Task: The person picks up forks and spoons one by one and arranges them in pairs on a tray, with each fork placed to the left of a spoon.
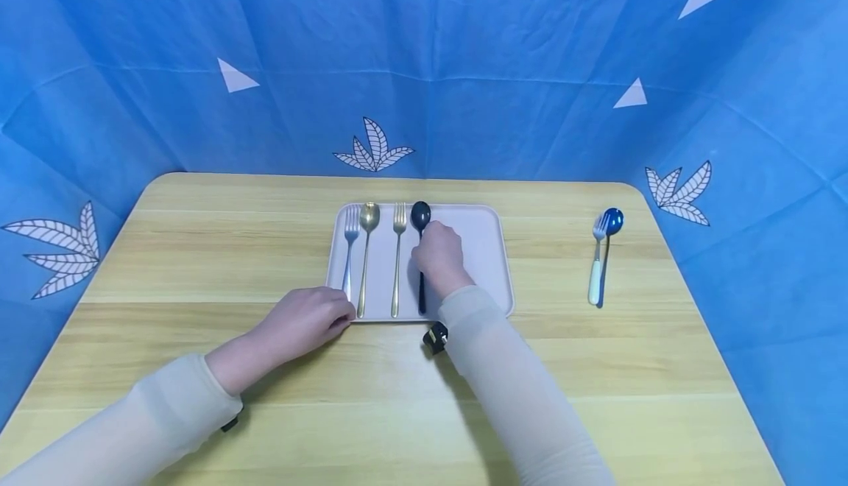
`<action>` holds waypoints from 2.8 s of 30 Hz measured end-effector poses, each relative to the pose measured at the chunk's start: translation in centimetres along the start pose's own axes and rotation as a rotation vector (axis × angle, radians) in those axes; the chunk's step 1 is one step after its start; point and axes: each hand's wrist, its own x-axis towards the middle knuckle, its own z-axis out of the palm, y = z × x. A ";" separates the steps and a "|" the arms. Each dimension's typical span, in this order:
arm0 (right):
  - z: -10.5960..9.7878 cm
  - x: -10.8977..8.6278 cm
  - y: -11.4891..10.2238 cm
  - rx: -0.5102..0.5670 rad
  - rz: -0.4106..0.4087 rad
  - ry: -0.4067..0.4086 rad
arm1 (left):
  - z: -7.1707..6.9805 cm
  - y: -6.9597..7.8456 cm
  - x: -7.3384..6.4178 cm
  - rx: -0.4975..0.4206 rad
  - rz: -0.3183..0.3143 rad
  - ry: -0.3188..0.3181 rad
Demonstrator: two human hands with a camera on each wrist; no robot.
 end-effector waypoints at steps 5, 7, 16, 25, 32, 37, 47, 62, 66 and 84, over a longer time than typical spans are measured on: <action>0.2 0.0 -0.2 -0.003 -0.004 0.016 | 0.0 0.0 0.0 0.005 0.001 0.001; 0.2 -0.1 -0.3 -0.002 -0.002 0.017 | 0.0 -0.1 0.0 0.010 0.005 0.003; 0.4 -0.2 -0.5 0.005 0.002 0.024 | 0.1 -0.1 0.0 0.009 0.009 0.006; 0.6 -0.5 -0.9 0.001 -0.001 0.032 | 0.0 -0.1 0.0 0.005 0.003 -0.004; 0.7 -0.6 -1.1 0.003 0.001 0.041 | -0.1 0.0 -0.1 0.003 0.008 -0.002; 0.8 -0.7 -1.3 -0.004 0.009 0.048 | -0.1 -0.1 -0.2 0.005 0.012 0.005; 0.9 -0.8 -1.4 -0.034 0.012 0.050 | 0.0 -0.1 -0.2 0.001 0.012 0.006; 1.1 -0.9 -1.4 -0.038 0.022 0.031 | -0.1 -0.1 -0.2 -0.002 0.003 -0.010; 1.1 -0.9 -1.3 -0.035 0.026 0.034 | -0.1 -0.1 -0.2 -0.002 0.006 -0.007; 1.0 -0.9 -1.1 -0.027 0.012 0.045 | 0.0 -0.2 -0.1 0.006 0.011 0.004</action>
